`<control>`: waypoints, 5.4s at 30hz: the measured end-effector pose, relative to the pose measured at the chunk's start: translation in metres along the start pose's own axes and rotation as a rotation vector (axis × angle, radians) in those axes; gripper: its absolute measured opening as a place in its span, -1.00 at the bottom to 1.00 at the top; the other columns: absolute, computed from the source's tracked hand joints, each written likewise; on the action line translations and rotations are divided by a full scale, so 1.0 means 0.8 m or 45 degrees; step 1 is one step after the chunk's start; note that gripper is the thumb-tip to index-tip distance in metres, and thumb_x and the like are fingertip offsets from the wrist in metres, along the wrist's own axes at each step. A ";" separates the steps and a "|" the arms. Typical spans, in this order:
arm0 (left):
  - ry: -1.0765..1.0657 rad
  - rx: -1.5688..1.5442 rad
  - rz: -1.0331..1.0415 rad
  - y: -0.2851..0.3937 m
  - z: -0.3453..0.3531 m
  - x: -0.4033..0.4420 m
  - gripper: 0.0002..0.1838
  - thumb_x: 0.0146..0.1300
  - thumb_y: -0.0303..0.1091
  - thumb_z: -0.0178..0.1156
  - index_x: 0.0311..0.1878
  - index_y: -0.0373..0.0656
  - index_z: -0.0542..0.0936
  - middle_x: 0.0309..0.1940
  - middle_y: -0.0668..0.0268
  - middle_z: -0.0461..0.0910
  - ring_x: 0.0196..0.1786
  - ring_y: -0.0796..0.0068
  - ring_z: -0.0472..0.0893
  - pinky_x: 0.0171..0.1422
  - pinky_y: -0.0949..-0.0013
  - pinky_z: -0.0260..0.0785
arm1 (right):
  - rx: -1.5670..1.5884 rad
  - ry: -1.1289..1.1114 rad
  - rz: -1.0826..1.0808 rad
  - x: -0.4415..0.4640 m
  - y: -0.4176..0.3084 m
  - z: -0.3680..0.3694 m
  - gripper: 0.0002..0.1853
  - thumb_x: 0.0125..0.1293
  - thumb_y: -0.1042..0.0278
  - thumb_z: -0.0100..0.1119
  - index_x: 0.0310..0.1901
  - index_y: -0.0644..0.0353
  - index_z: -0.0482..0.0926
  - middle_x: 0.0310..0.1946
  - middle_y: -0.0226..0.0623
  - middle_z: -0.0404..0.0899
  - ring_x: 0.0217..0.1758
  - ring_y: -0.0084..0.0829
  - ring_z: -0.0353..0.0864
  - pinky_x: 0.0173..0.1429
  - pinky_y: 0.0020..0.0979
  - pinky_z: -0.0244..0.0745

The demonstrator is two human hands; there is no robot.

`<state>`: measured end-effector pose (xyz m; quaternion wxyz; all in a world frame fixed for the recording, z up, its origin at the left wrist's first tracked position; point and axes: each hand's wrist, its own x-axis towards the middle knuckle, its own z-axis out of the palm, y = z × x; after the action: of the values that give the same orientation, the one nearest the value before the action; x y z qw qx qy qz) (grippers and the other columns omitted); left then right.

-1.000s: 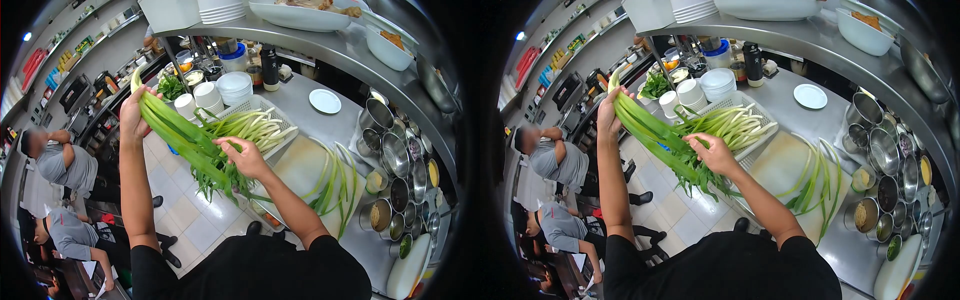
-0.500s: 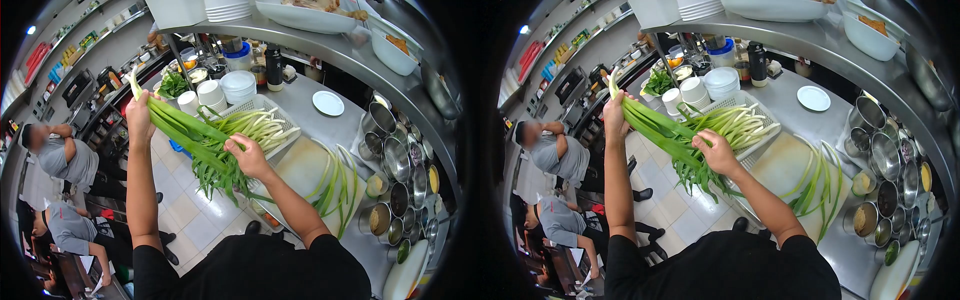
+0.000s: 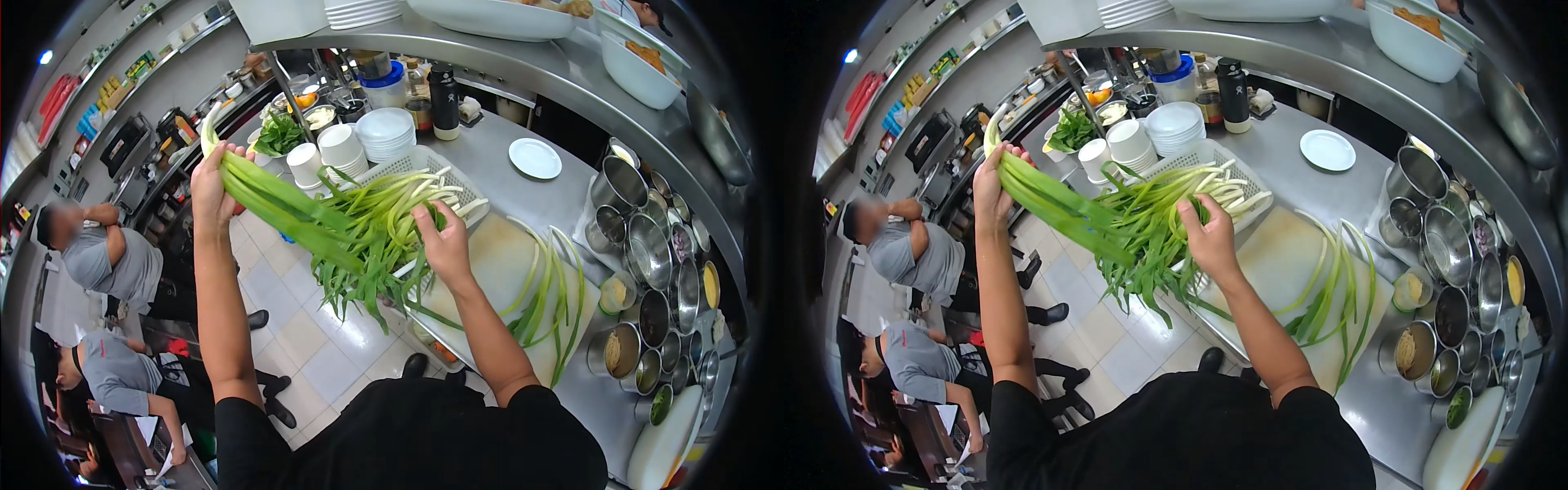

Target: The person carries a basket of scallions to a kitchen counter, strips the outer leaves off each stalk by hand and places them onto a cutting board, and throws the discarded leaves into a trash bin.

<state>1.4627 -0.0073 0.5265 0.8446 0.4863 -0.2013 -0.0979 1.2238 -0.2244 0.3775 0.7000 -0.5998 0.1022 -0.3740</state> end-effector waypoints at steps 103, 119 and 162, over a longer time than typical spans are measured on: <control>-0.641 -0.681 -0.472 -0.193 0.265 -0.113 -0.91 0.35 -0.42 -0.02 -0.25 -0.23 0.42 -0.35 0.24 0.50 -0.21 0.36 0.55 0.11 -0.13 0.42 | -0.581 0.313 -0.002 -0.180 -0.152 -0.139 -0.80 0.28 0.32 0.17 -0.29 0.31 0.57 -0.44 -0.49 0.52 -0.34 -0.67 0.41 -0.19 -0.56 0.36; -0.343 -0.681 -0.297 -0.222 0.316 -0.168 -0.83 0.27 -0.53 0.09 -0.19 -0.27 0.29 -0.30 0.21 0.41 -0.24 0.39 0.52 -0.17 0.09 0.55 | -1.428 0.637 -0.195 -0.130 -0.071 -0.075 -0.80 0.19 0.30 0.19 -0.27 0.27 0.58 -0.38 -0.06 0.55 -0.34 -0.02 0.56 -0.27 -0.14 0.44; -2.037 0.392 -1.606 -0.661 0.375 -0.150 -0.69 0.29 -0.24 0.03 -0.06 -0.28 0.50 -0.22 0.27 0.59 -0.23 0.35 0.57 -0.20 0.33 0.45 | -1.203 2.630 -0.558 -0.567 -0.206 -0.069 -0.79 0.31 0.30 0.09 -0.33 0.30 0.55 -0.59 -0.49 0.43 -0.47 -0.67 0.35 -0.37 -0.53 0.31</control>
<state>1.2405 -0.4673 0.1753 0.1869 0.3989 -0.4232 -0.7918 0.8079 0.0265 0.3754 -0.0910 -0.2149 0.6492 -0.7240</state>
